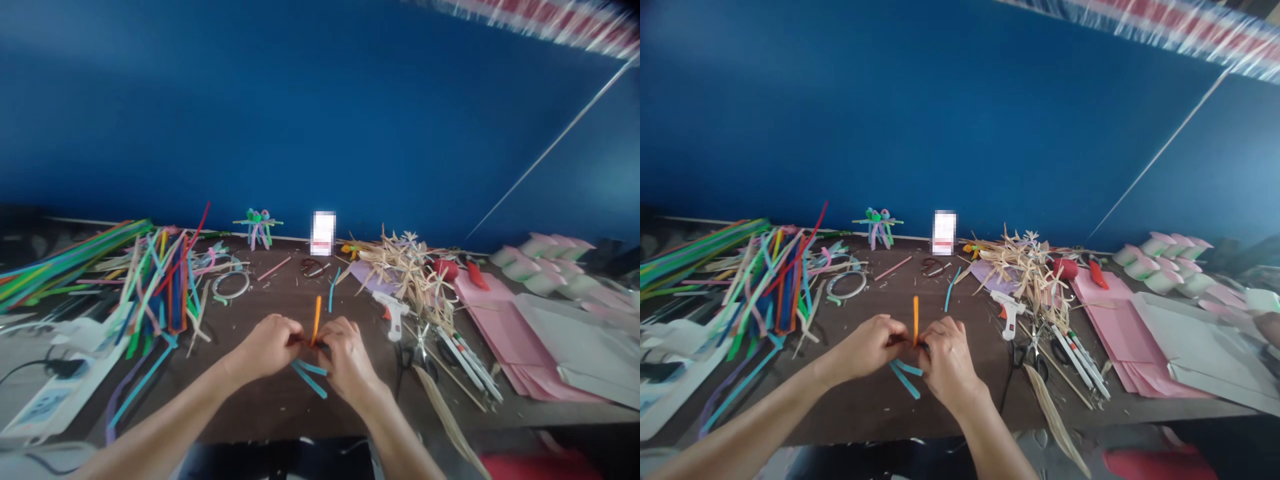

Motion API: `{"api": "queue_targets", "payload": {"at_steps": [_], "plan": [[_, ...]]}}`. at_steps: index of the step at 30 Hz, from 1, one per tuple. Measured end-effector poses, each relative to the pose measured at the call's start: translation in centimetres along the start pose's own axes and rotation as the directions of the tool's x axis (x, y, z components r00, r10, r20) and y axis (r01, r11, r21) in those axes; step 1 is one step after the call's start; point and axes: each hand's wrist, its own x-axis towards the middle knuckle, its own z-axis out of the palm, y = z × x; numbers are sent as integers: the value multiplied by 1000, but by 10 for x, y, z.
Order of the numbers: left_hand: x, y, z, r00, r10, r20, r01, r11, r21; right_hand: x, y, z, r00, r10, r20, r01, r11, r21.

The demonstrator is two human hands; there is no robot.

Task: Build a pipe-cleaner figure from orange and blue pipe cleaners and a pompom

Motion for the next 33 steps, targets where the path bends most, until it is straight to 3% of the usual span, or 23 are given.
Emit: {"api": "queue_targets", "payload": {"at_steps": [7, 14, 18, 25, 30, 33], "plan": [[-3, 1, 1, 998, 69, -6, -69, 997, -19, -1, 0, 3, 998, 41, -48, -40, 999, 21], [-6, 7, 4, 974, 188, -128, -161, 968, 190, 0, -3, 6, 978, 181, -99, -171, 980, 99], [-5, 5, 5, 965, 218, -148, -184, 960, 213, 0, -1, 3, 970, 225, -90, -208, 964, 164], [-4, 4, 4, 978, 194, -75, -179, 969, 172, -3, 4, -1, 987, 161, 8, -160, 973, 167], [-5, 6, -3, 990, 137, 27, -138, 990, 36, 0, 11, -22, 978, 94, -184, -39, 959, 282], [-4, 7, -8, 981, 137, 134, -123, 987, -105, 5, 11, -38, 988, -62, -140, 109, 927, 359]]}}
